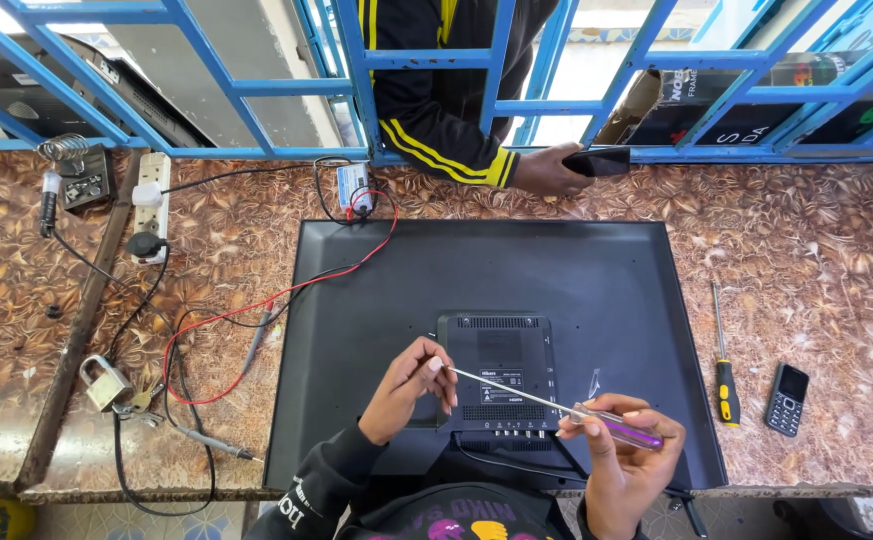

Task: Aligning and securing the back panel of a television using a screwdriver.

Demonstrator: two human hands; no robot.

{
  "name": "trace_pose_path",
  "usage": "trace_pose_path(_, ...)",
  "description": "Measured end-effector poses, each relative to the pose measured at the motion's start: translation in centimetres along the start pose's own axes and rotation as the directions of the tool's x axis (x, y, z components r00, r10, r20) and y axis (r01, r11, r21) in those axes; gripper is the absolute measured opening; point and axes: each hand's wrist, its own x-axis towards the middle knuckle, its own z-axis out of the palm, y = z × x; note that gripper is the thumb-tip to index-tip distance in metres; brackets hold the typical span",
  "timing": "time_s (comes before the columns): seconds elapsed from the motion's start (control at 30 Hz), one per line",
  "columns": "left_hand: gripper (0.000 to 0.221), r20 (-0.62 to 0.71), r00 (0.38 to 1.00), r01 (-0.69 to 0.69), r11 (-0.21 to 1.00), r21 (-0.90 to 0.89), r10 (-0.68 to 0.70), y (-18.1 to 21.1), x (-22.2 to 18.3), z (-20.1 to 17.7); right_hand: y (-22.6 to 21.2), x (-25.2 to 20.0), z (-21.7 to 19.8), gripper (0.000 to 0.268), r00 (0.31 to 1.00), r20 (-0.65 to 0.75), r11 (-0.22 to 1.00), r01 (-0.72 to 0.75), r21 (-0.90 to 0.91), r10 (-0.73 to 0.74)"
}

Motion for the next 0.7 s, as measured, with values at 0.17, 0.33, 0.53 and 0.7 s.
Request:
trace_pose_path(0.17, 0.029, -0.006, 0.998, 0.055, 0.995, -0.079, -0.056, -0.7, -0.2, 0.7, 0.0, -0.3, 0.5, 0.039, 0.997, -0.064, 0.998, -0.051, 0.038, 0.053)
trace_pose_path(0.33, 0.030, -0.046, 0.998, 0.051, 0.998, -0.029, -0.052, 1.1, -0.6, 1.7, 0.9, -0.7, 0.3, 0.038, 0.995, -0.098, 0.998, -0.001, 0.064, 0.007)
trace_pose_path(0.53, 0.030, -0.184, 0.983, 0.021, 1.000, -0.014, -0.023, 1.5, -1.2, 2.3, 0.8, -0.9, -0.2, 0.037, 0.992, -0.095, 0.996, -0.079, 0.044, 0.083)
trace_pose_path(0.7, 0.020, -0.284, 0.959, 0.021, 0.999, 0.030, -0.012, 1.7, -1.9, 2.1, 2.1, 2.2, -3.2, 0.016, 0.976, 0.056, 0.955, -0.192, -0.226, 0.209)
